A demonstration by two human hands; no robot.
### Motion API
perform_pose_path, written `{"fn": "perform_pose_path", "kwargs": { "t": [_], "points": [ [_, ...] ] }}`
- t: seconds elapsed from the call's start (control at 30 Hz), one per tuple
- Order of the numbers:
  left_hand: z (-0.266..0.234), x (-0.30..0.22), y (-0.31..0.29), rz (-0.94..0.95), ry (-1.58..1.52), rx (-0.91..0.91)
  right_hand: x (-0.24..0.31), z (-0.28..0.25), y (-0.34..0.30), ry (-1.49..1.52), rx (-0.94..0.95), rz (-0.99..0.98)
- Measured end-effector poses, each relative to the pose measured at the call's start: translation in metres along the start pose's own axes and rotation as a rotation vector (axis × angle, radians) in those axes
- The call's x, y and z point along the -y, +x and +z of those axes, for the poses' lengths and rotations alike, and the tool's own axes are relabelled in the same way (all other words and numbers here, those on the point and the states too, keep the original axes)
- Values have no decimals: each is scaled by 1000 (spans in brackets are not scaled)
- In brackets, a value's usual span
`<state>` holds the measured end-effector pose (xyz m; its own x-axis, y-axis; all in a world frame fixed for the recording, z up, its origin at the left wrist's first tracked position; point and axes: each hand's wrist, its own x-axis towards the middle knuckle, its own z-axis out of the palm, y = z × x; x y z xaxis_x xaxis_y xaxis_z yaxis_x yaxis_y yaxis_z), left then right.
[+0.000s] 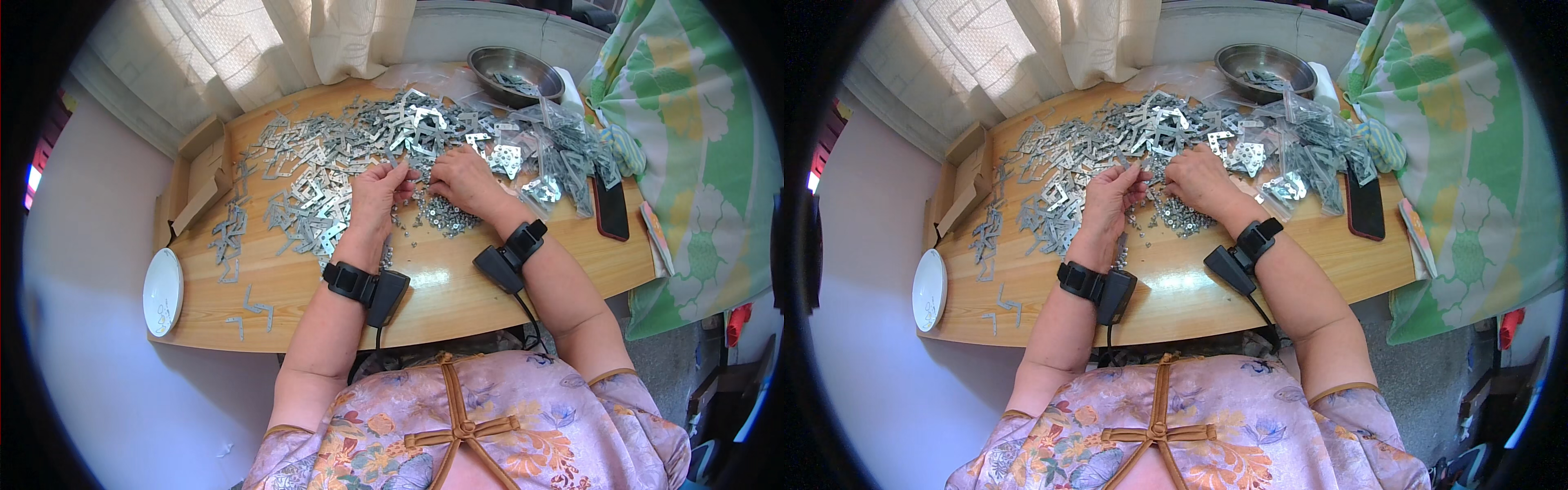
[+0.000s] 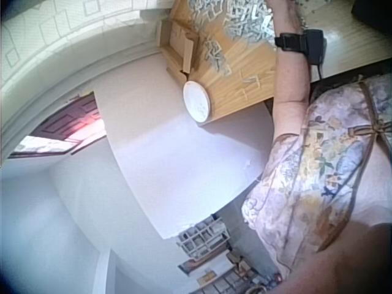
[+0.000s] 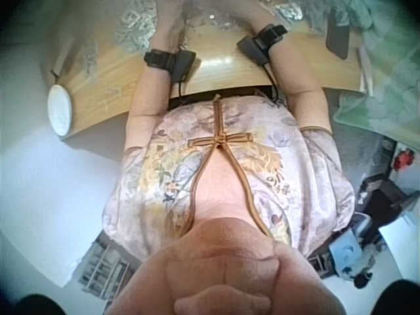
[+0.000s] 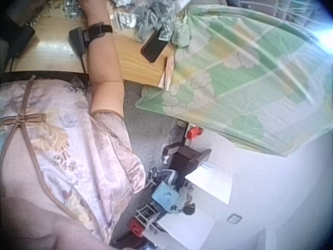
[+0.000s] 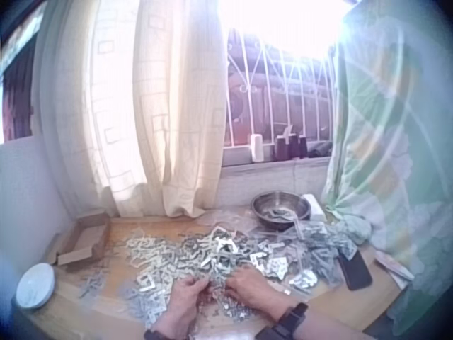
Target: Sorting and inspecting a large pile of small metal L-brackets on a desk.
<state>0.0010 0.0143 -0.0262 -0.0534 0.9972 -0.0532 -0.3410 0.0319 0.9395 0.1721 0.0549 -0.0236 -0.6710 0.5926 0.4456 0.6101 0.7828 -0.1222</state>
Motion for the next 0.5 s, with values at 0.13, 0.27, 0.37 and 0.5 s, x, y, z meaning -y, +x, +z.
{"fn": "perform_pose_path", "kwargs": {
  "t": [0.13,0.27,0.37,0.5],
  "points": [
    [0,-1,-1,-10,-7,11,-2,3,0,25,-28,40],
    [-1,0,0,-19,-16,54,-5,6,2,344,-198,213],
    [-1,0,0,-23,-11,53,-2,2,4,588,-285,228],
    [-2,1,0,-29,26,34,6,-7,5,755,-284,335]
  ]
}}
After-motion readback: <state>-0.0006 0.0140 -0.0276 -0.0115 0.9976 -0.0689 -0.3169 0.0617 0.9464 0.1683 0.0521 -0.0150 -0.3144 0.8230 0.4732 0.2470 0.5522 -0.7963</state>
